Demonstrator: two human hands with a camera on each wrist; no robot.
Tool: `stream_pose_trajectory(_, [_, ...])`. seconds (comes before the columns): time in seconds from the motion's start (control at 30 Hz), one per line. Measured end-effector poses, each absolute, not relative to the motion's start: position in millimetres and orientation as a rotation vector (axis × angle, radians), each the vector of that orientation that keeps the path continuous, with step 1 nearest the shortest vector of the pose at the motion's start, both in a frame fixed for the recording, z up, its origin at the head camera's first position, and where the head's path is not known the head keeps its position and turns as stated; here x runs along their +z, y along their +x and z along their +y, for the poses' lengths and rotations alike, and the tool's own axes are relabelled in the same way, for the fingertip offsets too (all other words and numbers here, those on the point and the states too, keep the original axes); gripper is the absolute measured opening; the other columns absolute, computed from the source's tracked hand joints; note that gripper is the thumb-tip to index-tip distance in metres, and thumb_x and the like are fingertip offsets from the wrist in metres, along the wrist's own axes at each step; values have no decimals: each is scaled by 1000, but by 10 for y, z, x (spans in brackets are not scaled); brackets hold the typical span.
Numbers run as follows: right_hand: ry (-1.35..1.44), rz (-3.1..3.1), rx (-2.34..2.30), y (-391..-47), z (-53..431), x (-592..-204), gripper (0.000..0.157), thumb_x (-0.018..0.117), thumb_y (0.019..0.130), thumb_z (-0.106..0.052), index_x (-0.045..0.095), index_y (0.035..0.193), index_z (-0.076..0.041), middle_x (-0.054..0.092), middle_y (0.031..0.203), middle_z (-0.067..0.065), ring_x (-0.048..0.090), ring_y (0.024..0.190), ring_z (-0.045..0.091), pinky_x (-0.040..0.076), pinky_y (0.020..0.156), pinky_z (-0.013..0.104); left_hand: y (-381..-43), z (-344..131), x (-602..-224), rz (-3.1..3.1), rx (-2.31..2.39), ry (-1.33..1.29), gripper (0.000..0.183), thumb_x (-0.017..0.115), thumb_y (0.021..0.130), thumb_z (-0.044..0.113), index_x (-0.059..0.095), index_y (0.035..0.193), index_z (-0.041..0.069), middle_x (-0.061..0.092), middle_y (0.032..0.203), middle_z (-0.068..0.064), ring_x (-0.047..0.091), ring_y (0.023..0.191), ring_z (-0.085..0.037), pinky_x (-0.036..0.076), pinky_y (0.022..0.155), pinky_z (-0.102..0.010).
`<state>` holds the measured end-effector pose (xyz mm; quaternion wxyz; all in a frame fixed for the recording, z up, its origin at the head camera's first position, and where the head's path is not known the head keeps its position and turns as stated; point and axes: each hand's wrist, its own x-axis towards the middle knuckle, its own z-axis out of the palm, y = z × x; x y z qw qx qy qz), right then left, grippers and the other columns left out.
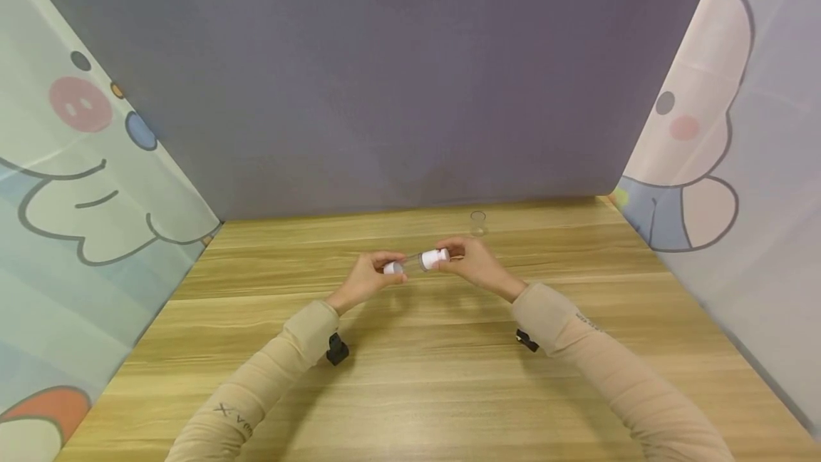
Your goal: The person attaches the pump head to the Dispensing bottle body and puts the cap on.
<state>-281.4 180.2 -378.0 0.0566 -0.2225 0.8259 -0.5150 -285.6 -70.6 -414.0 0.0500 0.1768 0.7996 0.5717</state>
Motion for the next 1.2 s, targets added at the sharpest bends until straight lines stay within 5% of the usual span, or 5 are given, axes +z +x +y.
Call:
stream_pose_trajectory(0.9, [-716, 2474, -1595, -2834, 1771, -3801, 39, 71, 92, 0, 58, 125, 17, 58, 121, 30, 62, 109, 41, 58, 83, 32, -2830, -709, -4119, 2446, 1730, 524, 41, 78, 88, 5, 67, 127, -3, 66, 125, -17, 65, 106, -28, 55, 87, -34])
stream_pose_trajectory(1.2, [-699, 2491, -1569, -2835, 1795, -3806, 39, 70, 94, -5, 60, 126, 14, 61, 118, 27, 65, 105, 37, 56, 87, 50, -2832, -708, -4111, 2421, 1730, 523, 42, 77, 89, 5, 66, 129, -3, 64, 129, -21, 64, 108, -29, 55, 89, -35])
